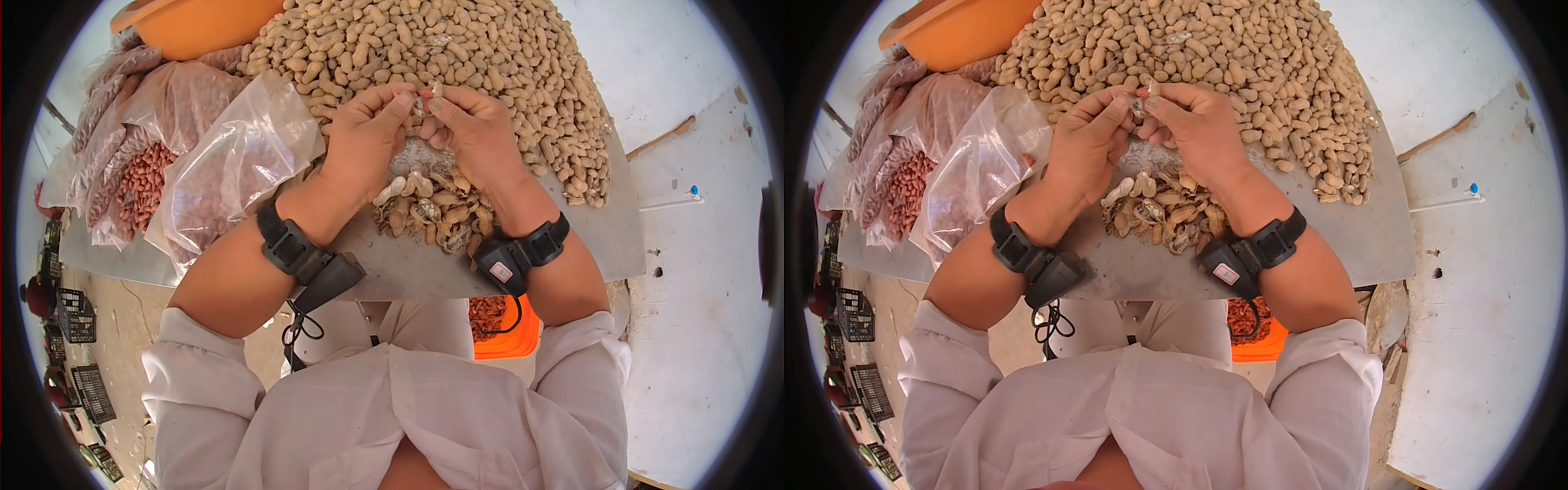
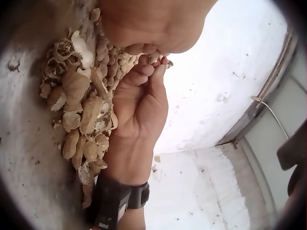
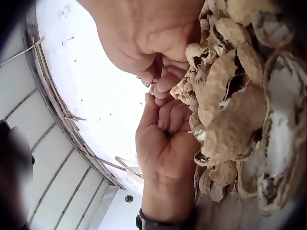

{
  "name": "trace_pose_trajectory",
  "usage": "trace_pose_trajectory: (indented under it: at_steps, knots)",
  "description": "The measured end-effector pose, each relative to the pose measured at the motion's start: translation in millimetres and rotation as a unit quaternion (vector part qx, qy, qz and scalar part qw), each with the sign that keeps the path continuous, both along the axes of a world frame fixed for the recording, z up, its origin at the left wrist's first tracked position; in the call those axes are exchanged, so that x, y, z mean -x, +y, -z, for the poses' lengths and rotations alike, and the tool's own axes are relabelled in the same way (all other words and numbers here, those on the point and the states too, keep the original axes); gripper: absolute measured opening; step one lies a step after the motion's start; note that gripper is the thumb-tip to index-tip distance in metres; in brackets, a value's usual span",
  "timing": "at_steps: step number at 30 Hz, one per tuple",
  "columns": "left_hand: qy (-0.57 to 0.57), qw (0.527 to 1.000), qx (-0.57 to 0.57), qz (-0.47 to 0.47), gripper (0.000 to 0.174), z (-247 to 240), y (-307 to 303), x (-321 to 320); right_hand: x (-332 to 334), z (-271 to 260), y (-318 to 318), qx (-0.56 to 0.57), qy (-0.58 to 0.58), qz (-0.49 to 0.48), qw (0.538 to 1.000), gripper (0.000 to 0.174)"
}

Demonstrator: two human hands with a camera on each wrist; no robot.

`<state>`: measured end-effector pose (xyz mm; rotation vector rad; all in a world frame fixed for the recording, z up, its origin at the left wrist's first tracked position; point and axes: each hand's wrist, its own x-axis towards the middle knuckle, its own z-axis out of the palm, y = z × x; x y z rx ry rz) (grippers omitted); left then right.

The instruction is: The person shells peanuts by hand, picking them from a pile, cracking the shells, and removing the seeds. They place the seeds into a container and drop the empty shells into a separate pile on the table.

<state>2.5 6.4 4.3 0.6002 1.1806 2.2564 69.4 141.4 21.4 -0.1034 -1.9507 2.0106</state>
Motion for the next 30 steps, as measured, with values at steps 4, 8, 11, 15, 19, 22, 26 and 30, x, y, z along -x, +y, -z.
trace_pose_trajectory:
  at_steps: [4,8,11,15,19,22,26,30]
  knots:
    - [-0.107,0.991,-0.035,0.078,0.017,0.3,-1.3,4.7,-4.1,-8.8,-3.1,-0.101,0.029,0.01,0.994,0.018]
    - [-0.23,0.965,-0.032,0.122,0.017,0.7,-0.3,8.2,-1.3,-0.4,1.7,-0.325,0.132,0.061,0.934,0.019]
    - [-0.278,0.948,-0.047,0.149,0.019,5.1,-0.3,15.1,-2.8,-8.7,-1.1,-0.384,0.192,0.035,0.902,0.019]
    - [-0.335,0.93,-0.066,0.136,0.022,0.7,-2.3,13.4,-3.3,-9.1,1.1,-0.41,0.188,0.028,0.892,0.019]
    - [-0.315,0.936,-0.068,0.143,0.022,-3.2,-3.9,12.1,-5.7,-11.6,0.9,-0.387,0.149,0.012,0.91,0.02]
    - [-0.308,0.939,-0.064,0.14,0.021,4.2,-2.6,16.3,-4.5,-4.3,4.3,-0.341,0.132,0.015,0.931,0.021]
    - [-0.303,0.943,-0.039,0.131,0.021,3.4,-1.4,15.6,-4.5,-5.1,3.6,-0.315,0.132,0.012,0.94,0.022]
    - [-0.268,0.952,0.004,0.147,0.024,-6.4,-3.8,7.5,-6.3,-6.4,-0.1,-0.183,0.109,0.001,0.977,0.019]
